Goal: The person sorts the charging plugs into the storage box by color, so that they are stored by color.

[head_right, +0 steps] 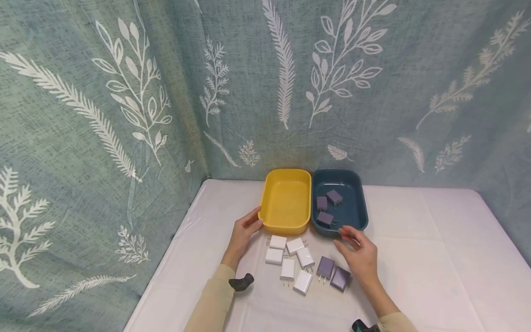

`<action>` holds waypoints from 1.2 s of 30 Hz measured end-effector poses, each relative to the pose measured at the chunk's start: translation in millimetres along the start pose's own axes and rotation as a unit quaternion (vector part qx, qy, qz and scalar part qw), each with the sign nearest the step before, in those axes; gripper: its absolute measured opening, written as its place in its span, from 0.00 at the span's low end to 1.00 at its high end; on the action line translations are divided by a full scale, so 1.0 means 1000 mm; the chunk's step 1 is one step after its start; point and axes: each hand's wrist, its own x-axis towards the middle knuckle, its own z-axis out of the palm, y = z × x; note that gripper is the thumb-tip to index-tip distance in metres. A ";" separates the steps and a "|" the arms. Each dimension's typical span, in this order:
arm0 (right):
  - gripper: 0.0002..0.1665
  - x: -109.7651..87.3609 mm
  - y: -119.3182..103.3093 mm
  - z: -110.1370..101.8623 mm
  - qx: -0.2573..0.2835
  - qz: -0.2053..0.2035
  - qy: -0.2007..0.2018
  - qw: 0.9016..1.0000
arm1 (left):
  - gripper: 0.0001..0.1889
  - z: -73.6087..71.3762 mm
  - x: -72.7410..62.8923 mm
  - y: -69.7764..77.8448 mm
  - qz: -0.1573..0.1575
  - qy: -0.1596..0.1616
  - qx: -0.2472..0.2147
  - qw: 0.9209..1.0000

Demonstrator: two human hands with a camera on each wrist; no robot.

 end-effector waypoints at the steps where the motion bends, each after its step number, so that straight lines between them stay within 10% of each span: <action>1: 0.28 -0.001 0.000 0.000 -0.002 0.000 -0.003 1.000 | 0.25 0.000 0.000 0.000 0.001 0.000 0.000 1.000; 36: 0.28 -0.020 0.013 0.000 -0.091 0.033 -0.070 0.993 | 0.26 -0.004 -0.009 0.032 -0.019 -0.033 -0.005 0.999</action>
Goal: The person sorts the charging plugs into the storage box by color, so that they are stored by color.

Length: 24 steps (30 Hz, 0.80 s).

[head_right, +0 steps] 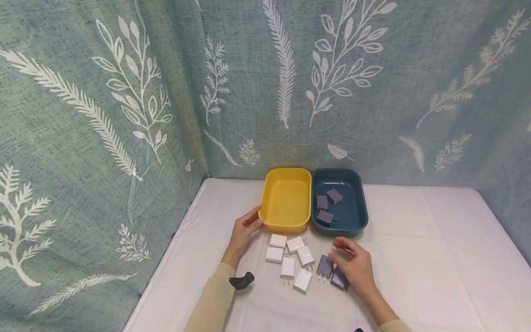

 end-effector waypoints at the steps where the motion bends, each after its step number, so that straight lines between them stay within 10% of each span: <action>1: 0.28 0.000 0.000 0.000 -0.001 -0.002 -0.001 1.000 | 0.26 0.000 0.000 0.000 0.000 0.000 0.001 1.000; 24: 0.30 -0.004 0.008 -0.002 0.007 -0.004 -0.056 0.998 | 0.26 0.001 0.000 0.001 -0.004 0.006 0.004 1.000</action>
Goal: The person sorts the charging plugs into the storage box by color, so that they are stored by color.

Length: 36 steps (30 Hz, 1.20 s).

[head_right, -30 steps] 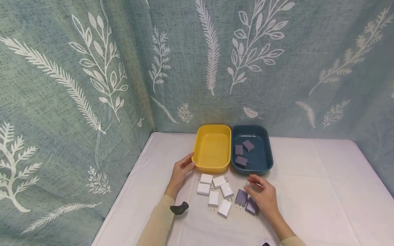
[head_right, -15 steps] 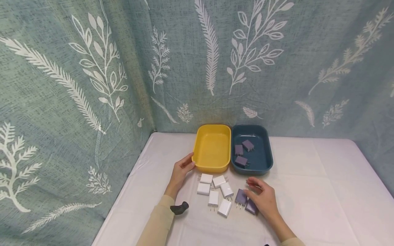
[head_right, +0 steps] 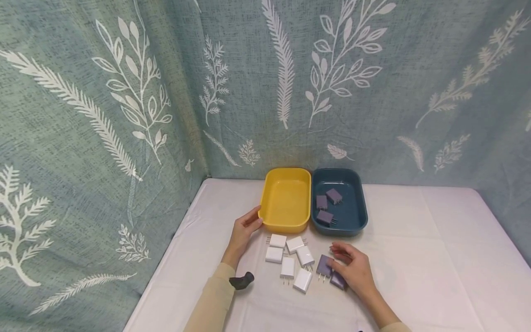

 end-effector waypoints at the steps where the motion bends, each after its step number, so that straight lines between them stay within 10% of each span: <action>1: 0.30 0.000 0.000 0.000 0.003 0.000 -0.005 1.000 | 0.26 0.000 0.000 0.000 0.001 0.000 0.000 1.000; 36: 0.35 0.001 0.010 -0.007 -0.045 -0.057 -0.108 0.992 | 0.26 -0.001 0.000 -0.001 0.002 -0.003 -0.007 1.000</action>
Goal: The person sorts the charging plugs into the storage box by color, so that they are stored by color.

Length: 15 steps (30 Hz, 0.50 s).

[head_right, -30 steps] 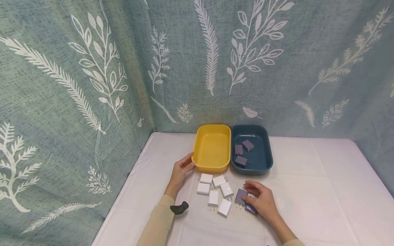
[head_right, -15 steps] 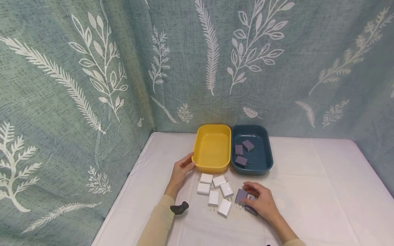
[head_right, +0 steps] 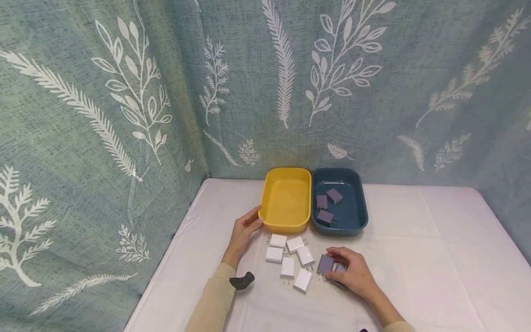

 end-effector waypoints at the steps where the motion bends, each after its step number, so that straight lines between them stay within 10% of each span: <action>1: 0.34 0.000 0.000 0.000 0.000 -0.001 0.000 1.000 | 0.26 0.000 0.000 0.000 0.000 0.000 0.001 1.000; 15: 0.34 0.000 -0.004 -0.002 0.012 0.023 -0.002 1.000 | 0.26 0.000 0.000 -0.001 -0.001 -0.002 0.003 1.000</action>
